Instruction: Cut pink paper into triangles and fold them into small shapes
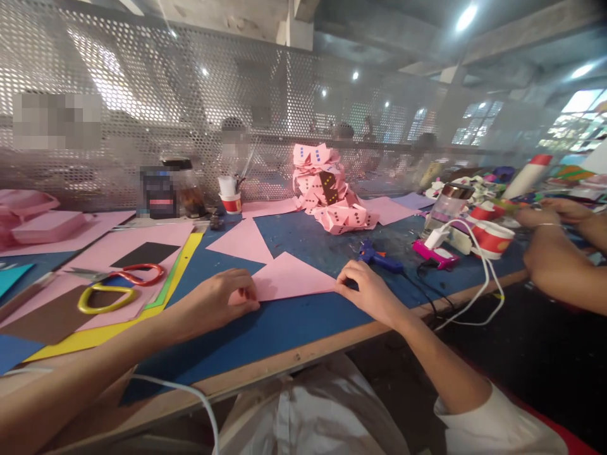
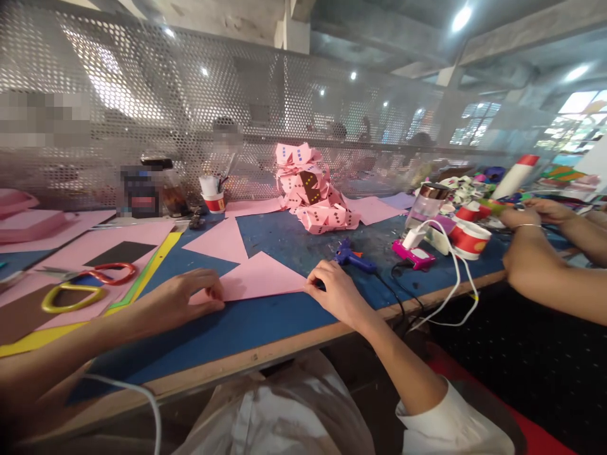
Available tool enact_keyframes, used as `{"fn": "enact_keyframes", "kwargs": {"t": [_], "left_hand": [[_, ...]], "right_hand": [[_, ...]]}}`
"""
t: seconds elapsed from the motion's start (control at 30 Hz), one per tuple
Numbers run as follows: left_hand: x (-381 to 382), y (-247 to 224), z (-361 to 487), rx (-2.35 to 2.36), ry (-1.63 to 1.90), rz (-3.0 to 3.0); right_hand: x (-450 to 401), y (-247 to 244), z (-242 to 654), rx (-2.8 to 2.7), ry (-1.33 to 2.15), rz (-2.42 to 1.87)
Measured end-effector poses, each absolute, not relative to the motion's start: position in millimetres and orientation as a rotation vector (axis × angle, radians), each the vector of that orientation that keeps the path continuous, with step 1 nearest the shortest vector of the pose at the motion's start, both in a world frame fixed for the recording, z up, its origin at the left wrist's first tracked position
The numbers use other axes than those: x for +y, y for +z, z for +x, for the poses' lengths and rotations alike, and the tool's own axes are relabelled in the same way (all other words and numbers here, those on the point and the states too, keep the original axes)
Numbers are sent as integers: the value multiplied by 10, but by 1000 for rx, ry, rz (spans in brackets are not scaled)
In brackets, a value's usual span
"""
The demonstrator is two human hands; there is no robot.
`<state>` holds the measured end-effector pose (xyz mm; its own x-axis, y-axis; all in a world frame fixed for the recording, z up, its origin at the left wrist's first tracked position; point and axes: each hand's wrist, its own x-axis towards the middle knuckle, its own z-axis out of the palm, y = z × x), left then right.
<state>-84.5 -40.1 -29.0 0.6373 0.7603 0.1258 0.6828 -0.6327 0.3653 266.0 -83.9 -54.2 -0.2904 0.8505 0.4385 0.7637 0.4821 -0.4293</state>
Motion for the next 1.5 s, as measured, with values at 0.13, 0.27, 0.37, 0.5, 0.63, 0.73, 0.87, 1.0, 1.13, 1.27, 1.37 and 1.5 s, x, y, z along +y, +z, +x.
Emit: {"fn": "enact_keyframes", "kwargs": {"t": [0.13,0.27,0.37,0.5,0.63,0.73,0.87,1.0,1.13,1.27,1.37,1.5], "left_hand": [[-435,-284,-637,1197,462,2562],[-416,-311,-572,1228,499,2506],[-409,-331,-569,1268,510,2477],[-407,-354,-566,1279,494,2457],[-410,-360,-553,1287,482,2486],[-415,-358,-542,1295,469,2508],[-414,-370,-535,1293,474,2528],[-413,-393,-537,1291,492,2548],[-419,-409,-547,1307,498,2541],[-414,-419,-555,1330,476,2499],[-404,-419,-559,1347,452,2462],[-396,-413,-566,1356,446,2423]], "right_hand": [[-829,-561,2668,-2112,160,-1324],[-814,-589,2676,-2116,150,-1316],[-806,-599,2679,-2117,145,-1311],[-808,-592,2680,-2118,155,-1310],[-822,-581,2673,-2121,151,-1320],[-830,-579,2667,-2117,143,-1336],[-837,-577,2662,-2101,141,-1358],[-842,-575,2658,-2088,149,-1370],[-842,-577,2653,-2085,148,-1375],[-842,-573,2648,-2074,136,-1397],[-843,-564,2643,-2076,128,-1403],[-848,-558,2635,-2077,120,-1416]]}}
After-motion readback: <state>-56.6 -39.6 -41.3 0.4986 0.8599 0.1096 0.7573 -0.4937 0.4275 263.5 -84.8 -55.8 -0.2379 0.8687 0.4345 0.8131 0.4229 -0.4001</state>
